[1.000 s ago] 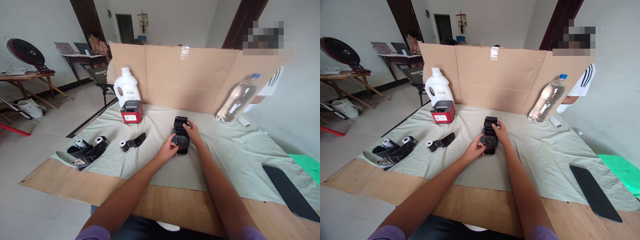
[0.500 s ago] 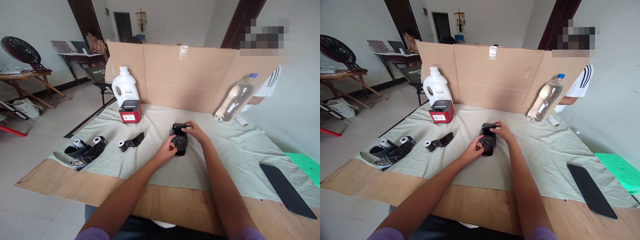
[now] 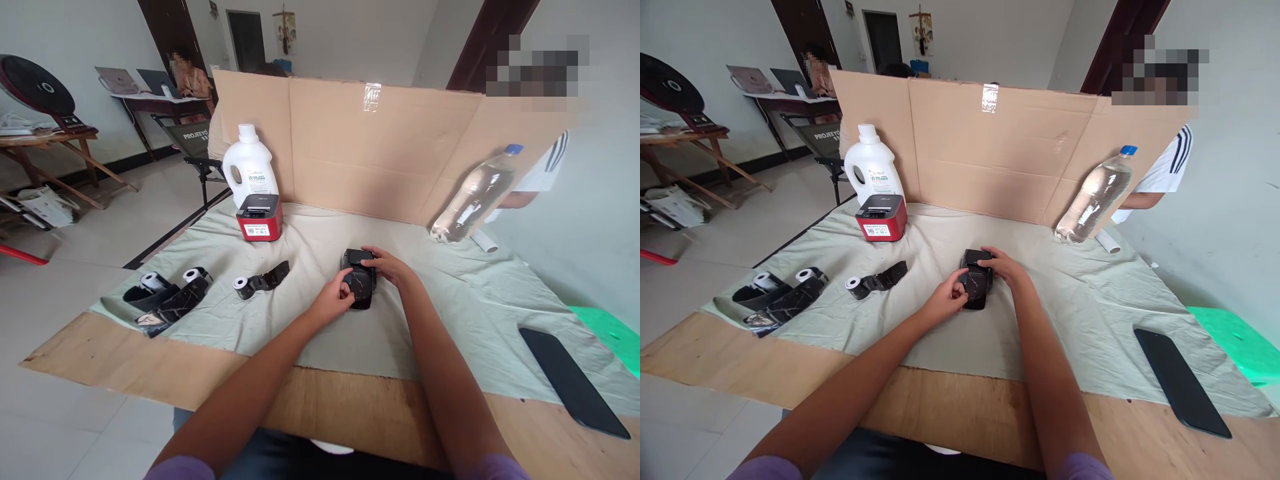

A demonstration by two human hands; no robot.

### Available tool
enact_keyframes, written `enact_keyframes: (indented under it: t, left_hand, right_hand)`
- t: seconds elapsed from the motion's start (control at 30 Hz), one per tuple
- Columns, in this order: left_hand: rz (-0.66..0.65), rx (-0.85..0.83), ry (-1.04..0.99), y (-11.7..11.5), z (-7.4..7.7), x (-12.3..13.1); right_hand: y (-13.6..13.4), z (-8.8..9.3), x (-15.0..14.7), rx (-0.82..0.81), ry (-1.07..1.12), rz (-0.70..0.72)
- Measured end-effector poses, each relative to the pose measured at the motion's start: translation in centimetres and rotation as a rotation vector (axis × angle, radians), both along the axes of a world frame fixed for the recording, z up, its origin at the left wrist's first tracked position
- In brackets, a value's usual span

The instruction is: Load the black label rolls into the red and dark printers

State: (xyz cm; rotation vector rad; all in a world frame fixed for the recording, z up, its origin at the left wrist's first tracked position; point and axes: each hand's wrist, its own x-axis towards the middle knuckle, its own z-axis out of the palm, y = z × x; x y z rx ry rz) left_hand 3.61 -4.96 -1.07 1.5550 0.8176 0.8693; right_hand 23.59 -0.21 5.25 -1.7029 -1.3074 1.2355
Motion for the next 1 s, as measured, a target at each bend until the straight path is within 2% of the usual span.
enact_keyframes:
  t: [0.23,0.47,0.57,0.63,0.7,0.83,1.0]
  left_hand:
    - [-0.005,0.003,0.007,0.2,-0.1,-0.1]
    - [-0.012,0.045,0.034,0.1,0.2,-0.2]
    - [0.116,0.167,0.128,0.2,0.7,-0.6]
    - [0.278,0.280,0.269,0.2,1.2,-0.9]
    - [0.375,0.360,0.437,0.2,1.5,-1.1]
    - [0.297,0.409,0.601,0.1,1.4,-1.0]
    - [0.253,0.378,0.610,0.7,0.2,-1.5]
  right_hand:
    - [0.1,0.3,-0.7,-0.043,-0.067,-0.044]
    - [0.4,-0.6,-0.1,-0.017,-0.047,-0.066]
    - [0.5,-0.9,0.2,-0.027,-0.015,-0.096]
    - [0.5,-1.2,0.1,-0.026,-0.001,-0.119]
    - [0.5,-1.5,-0.5,-0.007,-0.002,-0.186]
    - [0.3,-2.5,-3.1,0.077,0.006,-0.348]
    - [-0.3,-3.5,-5.8,0.177,0.093,-0.352]
